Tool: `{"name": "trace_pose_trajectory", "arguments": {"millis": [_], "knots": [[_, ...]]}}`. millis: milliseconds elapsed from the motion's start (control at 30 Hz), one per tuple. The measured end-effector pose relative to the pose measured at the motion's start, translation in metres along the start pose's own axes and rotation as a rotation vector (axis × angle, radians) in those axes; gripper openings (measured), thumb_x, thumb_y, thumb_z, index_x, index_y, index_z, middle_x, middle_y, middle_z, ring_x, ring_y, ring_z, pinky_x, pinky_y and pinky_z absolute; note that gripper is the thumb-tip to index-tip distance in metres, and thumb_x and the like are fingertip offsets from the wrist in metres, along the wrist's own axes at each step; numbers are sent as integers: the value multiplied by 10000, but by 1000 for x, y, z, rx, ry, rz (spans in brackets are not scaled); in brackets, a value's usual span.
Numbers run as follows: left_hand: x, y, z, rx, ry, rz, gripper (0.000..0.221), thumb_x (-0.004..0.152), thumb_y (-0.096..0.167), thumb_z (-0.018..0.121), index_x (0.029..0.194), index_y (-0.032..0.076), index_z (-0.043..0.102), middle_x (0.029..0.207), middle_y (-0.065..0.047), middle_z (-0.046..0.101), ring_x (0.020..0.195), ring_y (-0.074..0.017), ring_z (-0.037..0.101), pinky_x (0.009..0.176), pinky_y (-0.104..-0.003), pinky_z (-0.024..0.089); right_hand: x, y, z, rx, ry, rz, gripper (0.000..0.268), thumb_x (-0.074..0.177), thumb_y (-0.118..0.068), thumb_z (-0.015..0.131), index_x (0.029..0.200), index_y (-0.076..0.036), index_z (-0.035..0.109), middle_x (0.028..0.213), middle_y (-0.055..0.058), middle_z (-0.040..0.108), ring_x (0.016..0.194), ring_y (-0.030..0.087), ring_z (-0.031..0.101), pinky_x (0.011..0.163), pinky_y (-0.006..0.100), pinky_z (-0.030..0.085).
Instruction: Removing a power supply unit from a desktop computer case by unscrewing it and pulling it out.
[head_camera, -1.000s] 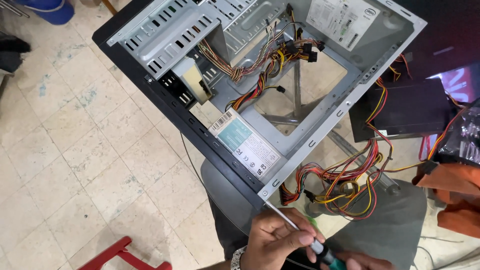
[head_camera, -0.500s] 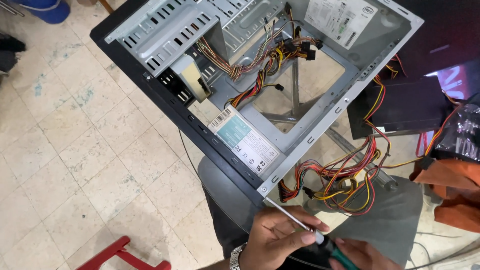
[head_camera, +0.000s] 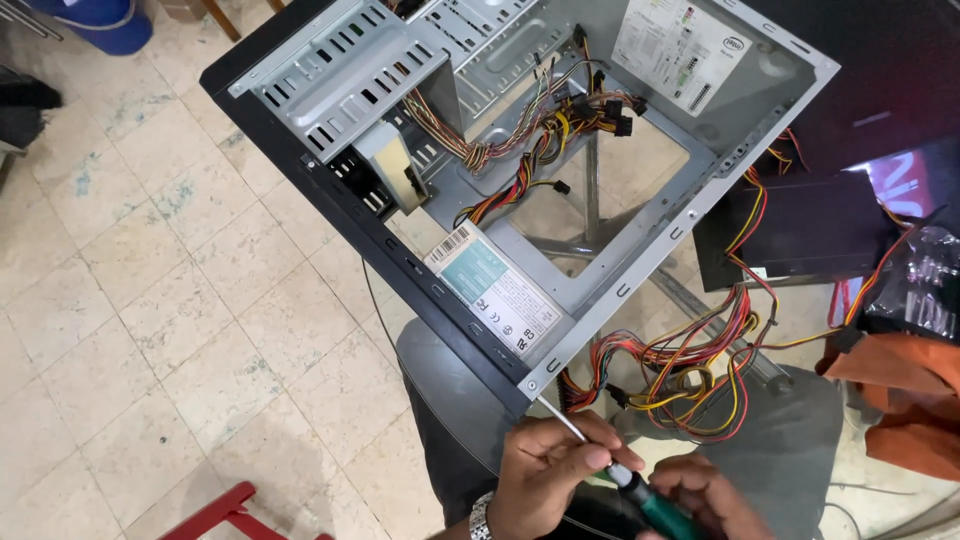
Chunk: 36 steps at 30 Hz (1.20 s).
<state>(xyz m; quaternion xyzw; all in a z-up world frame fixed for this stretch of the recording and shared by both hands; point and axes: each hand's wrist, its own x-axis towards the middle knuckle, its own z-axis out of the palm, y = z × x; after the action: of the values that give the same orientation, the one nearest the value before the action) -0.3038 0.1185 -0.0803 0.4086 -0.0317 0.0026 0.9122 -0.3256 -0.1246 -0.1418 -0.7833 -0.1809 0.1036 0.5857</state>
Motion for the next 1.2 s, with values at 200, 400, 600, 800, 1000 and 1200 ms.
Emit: {"name": "trace_pose_trajectory", "arguments": {"millis": [200,400,600,800,1000,1200], "knots": [[-4,15,13,12,50,-182,127,930,14,726,1008,-85,714,927,-257,750,898,-353,777,867,-395,645,-17,2,6,187,91,203,301,770,-197,866,994,-3,813,989,146,866,950,211,808,829,302,610],[1,11,6,4,79,27,336,1021,254,644,1138,-59,679,965,-320,737,772,-382,721,821,-525,612,-26,30,-1,319,32,158,309,810,-123,849,1052,56,785,979,201,823,891,236,779,803,327,560],[2,6,1,-10,99,44,321,1035,206,607,1136,-93,668,936,-325,734,738,-374,710,816,-532,604,-16,-3,6,241,102,410,289,754,-102,876,999,51,861,966,174,862,878,211,771,792,312,558],[0,8,3,-54,140,-11,329,1011,206,632,1073,-115,670,898,-335,730,712,-399,705,776,-532,602,-21,7,4,333,206,464,308,698,14,888,983,126,849,999,233,859,900,259,796,821,342,568],[8,44,19,393,-5,-184,299,735,227,882,962,63,775,899,-38,730,806,-124,678,768,-256,540,4,-45,10,197,189,82,277,739,-7,844,1015,0,832,950,153,830,879,174,819,841,243,576],[11,36,12,448,-188,-50,236,894,229,796,1064,74,748,1037,-94,732,975,-201,707,916,-340,565,-1,9,-39,-211,-111,-49,663,887,-620,592,1308,-114,671,1269,79,715,1172,162,732,996,306,526]]}}
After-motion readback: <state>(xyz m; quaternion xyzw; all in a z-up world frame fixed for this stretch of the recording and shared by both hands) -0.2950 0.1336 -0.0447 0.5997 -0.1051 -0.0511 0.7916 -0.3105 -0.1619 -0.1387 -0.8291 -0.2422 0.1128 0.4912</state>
